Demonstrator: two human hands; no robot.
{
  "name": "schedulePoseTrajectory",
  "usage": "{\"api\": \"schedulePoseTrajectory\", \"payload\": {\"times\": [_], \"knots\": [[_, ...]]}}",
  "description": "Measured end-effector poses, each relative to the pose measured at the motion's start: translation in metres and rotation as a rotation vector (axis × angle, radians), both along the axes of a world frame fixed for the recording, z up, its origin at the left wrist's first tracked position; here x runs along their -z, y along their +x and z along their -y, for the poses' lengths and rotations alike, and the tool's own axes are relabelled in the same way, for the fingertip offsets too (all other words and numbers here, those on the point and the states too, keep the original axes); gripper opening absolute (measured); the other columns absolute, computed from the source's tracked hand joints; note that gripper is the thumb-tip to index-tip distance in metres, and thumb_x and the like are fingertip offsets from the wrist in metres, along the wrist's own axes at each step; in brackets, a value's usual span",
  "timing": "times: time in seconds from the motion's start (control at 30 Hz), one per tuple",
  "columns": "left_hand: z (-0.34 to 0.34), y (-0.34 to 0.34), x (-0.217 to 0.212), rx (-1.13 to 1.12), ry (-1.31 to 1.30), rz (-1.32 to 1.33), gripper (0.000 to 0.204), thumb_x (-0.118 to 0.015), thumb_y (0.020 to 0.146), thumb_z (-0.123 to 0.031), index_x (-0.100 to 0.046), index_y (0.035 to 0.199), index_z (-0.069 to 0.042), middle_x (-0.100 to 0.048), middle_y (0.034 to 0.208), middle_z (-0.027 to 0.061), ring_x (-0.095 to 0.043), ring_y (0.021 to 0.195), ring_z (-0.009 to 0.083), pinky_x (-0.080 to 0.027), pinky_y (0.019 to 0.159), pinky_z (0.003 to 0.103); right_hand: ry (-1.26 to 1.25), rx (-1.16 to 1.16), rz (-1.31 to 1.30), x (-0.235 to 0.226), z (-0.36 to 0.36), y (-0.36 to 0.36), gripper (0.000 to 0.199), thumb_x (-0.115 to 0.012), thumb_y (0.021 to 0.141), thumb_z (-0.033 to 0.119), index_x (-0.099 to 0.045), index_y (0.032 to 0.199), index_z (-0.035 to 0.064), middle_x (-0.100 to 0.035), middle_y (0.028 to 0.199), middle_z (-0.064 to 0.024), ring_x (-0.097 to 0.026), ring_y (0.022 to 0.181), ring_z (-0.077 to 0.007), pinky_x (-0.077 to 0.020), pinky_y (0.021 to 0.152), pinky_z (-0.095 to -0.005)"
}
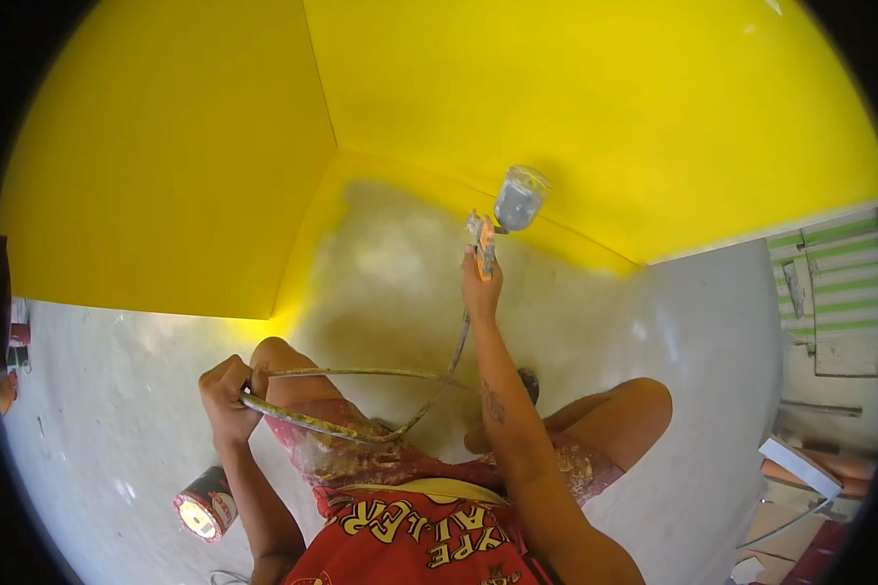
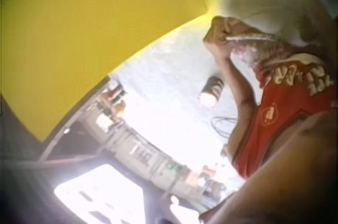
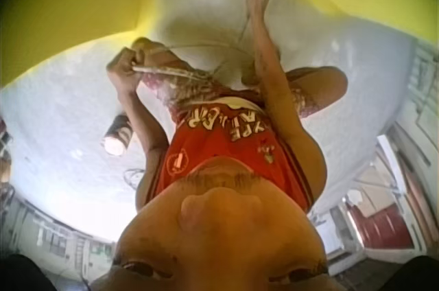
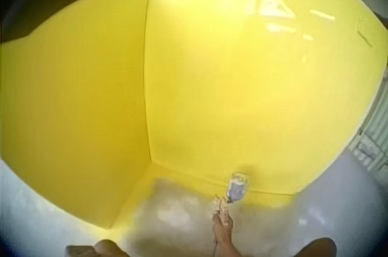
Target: Pouring yellow paint into a spray gun reservoir and spray painting a wooden furniture piece.
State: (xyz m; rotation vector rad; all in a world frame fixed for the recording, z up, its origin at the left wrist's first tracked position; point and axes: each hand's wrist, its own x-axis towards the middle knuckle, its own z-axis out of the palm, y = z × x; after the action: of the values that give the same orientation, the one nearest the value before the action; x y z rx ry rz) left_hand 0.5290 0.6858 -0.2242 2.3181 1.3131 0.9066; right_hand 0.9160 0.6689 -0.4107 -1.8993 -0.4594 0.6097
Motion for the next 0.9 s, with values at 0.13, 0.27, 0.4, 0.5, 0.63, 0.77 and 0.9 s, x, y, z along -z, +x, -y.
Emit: {"api": "schedulePoseTrajectory", "payload": {"times": [0.13, 0.27, 0.4, 0.5, 0.63, 0.77, 0.9], "knots": [[0.006, 0.016, -0.008, -0.004, -0.078, 0.053, 0.040, -0.073, 0.081, -0.006, -0.039, 0.061, -0.003, -0.040, 0.053, 0.0095, -0.037, 0.044, 0.0229, -0.029, 0.045, 0.036, 0.070, -0.018, 0.035, 0.006, 0.013, 0.006, 0.035, -0.065, 0.096, 0.036, -0.070, 0.092, 0.0016, -0.069, 0.082, -0.0069, -0.062, 0.076, -0.0165, -0.0491, 0.073, -0.0330], [0.010, 0.021, -0.019, -0.019, -0.064, 0.064, 0.039, -0.074, 0.081, -0.007, -0.041, 0.060, -0.002, -0.042, 0.053, 0.0098, -0.037, 0.044, 0.0237, -0.030, 0.045, 0.036, -0.009, -0.050, 0.006, 0.007, 0.010, 0.010, 0.033, -0.067, 0.096, 0.034, -0.070, 0.094, 0.0016, -0.068, 0.080, -0.0056, -0.061, 0.075, -0.0147, -0.0487, 0.072, -0.0316], [0.006, 0.017, -0.026, -0.021, -0.046, 0.017, 0.040, -0.076, 0.080, -0.007, -0.042, 0.058, -0.005, -0.045, 0.052, 0.0109, -0.043, 0.043, 0.0289, -0.035, 0.044, 0.038, 0.008, -0.049, -0.052, -0.013, 0.002, 0.007, 0.031, -0.068, 0.096, 0.032, -0.068, 0.094, 0.0013, -0.062, 0.074, -0.0031, -0.057, 0.070, -0.0133, -0.0473, 0.069, -0.0321], [0.003, 0.011, -0.034, -0.012, -0.095, 0.035, 0.038, -0.075, 0.080, -0.007, -0.043, 0.058, -0.004, -0.047, 0.053, 0.0112, -0.044, 0.043, 0.0282, -0.036, 0.044, 0.038, 0.095, 0.020, 0.023, -0.057, 0.001, 0.004, 0.032, -0.069, 0.095, 0.031, -0.059, 0.078, 0.0063, -0.053, 0.065, 0.0018, -0.048, 0.053, -0.0072, -0.0378, 0.048, -0.0280], [-0.003, 0.009, -0.045, 0.000, -0.140, 0.056, 0.037, -0.074, 0.081, -0.008, -0.045, 0.058, -0.003, -0.050, 0.054, 0.0116, -0.046, 0.044, 0.0275, -0.038, 0.045, 0.037, 0.267, -0.031, 0.061, -0.155, 0.001, 0.006, 0.028, -0.067, 0.097, 0.027, -0.063, 0.089, 0.0008, -0.057, 0.073, -0.0005, -0.051, 0.067, -0.0108, -0.0437, 0.062, -0.0299], [-0.002, 0.015, -0.050, -0.006, -0.173, 0.136, 0.038, -0.075, 0.081, -0.011, -0.045, 0.058, -0.003, -0.047, 0.053, 0.0132, -0.045, 0.045, 0.0273, -0.038, 0.046, 0.037, 0.477, -0.022, 0.175, -0.268, -0.015, 0.009, 0.025, -0.068, 0.097, 0.024, -0.063, 0.091, -0.0004, -0.057, 0.074, -0.0003, -0.050, 0.068, -0.0098, -0.0429, 0.062, -0.0281], [0.002, 0.018, -0.055, 0.026, -0.159, 0.131, 0.039, -0.076, 0.080, -0.013, -0.047, 0.057, -0.003, -0.045, 0.054, 0.0141, -0.045, 0.045, 0.0304, -0.038, 0.047, 0.037, 0.676, 0.012, 0.315, -0.380, -0.033, 0.005, 0.026, -0.069, 0.097, 0.025, -0.063, 0.092, -0.0005, -0.056, 0.074, -0.0006, -0.050, 0.067, -0.0084, -0.0416, 0.061, -0.0265]]}}
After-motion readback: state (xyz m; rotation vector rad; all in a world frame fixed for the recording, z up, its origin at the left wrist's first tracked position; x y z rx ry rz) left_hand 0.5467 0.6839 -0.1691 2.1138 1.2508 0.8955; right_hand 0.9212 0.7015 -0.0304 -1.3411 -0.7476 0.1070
